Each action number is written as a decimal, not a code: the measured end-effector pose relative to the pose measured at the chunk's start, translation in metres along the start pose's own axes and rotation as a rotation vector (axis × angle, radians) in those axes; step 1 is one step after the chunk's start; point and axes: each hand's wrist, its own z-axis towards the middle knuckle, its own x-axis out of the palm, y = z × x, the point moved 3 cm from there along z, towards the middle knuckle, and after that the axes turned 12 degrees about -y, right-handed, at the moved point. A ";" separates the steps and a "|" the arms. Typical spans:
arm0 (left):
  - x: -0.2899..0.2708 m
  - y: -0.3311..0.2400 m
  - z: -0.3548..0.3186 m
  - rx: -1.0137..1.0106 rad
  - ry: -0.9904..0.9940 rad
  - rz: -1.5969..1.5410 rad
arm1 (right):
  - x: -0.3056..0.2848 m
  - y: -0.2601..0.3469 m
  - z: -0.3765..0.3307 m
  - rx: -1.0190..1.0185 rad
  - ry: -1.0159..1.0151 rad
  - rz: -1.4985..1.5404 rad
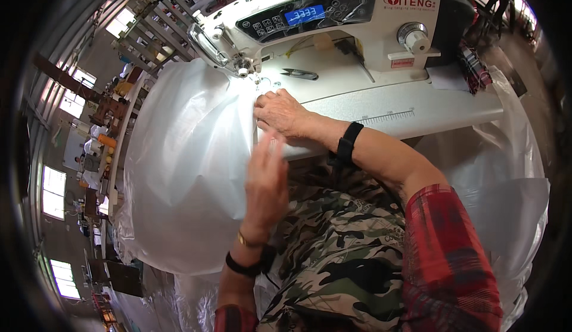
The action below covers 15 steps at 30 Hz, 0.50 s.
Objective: The recorder is using an industrial sewing machine to join or hem a large white plastic sheet.
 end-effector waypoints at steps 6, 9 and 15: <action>-0.022 0.103 0.028 -0.120 0.114 0.662 | -0.005 0.000 -0.004 -0.002 -0.039 0.034; -0.045 0.149 0.042 -0.160 0.093 0.692 | -0.010 -0.001 -0.007 0.044 0.014 -0.006; -0.058 0.224 0.027 -0.168 0.146 0.677 | -0.013 0.009 0.001 0.087 0.115 0.099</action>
